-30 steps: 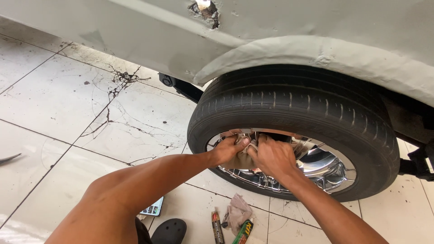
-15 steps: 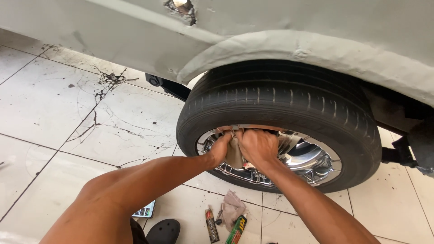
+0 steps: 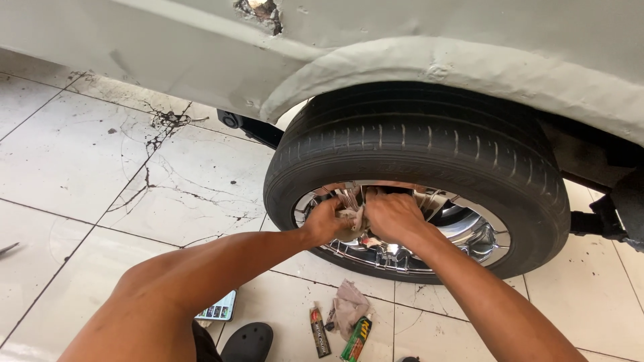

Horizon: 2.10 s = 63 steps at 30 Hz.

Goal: Polishing and cleaning a chrome car wheel with a cloth and paste.

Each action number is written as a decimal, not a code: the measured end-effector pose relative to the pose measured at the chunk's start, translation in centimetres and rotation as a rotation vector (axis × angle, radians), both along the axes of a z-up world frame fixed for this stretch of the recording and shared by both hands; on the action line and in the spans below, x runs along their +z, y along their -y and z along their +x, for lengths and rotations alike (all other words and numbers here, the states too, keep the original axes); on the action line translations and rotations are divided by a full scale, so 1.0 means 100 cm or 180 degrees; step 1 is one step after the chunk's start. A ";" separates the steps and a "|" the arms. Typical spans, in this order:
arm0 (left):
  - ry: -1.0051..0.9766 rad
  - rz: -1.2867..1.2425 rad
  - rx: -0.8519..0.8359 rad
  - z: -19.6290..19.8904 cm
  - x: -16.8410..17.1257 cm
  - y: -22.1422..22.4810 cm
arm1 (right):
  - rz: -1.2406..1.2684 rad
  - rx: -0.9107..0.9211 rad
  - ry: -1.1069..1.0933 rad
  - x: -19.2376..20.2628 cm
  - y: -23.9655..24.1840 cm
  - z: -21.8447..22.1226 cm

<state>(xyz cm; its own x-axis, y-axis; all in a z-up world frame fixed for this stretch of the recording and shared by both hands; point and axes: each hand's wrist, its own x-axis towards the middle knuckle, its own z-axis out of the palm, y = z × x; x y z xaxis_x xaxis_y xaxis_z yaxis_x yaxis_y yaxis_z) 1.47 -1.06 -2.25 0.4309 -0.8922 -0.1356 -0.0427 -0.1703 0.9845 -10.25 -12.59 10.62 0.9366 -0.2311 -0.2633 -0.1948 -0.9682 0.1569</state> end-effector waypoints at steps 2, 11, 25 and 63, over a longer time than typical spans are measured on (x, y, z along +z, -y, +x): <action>0.0021 -0.0230 0.0010 0.001 -0.017 0.007 | -0.0101 0.0139 0.0157 -0.008 0.006 -0.002; 0.0882 0.0037 0.0344 -0.014 0.012 -0.002 | -0.0078 0.0423 0.0808 -0.013 0.010 -0.007; 0.2481 0.0996 -0.0210 -0.015 0.057 -0.004 | -0.0438 0.0453 0.0904 -0.019 0.004 -0.016; -0.0206 0.0553 0.1579 -0.028 0.008 0.032 | -0.0662 -0.0423 0.0645 -0.017 0.016 0.005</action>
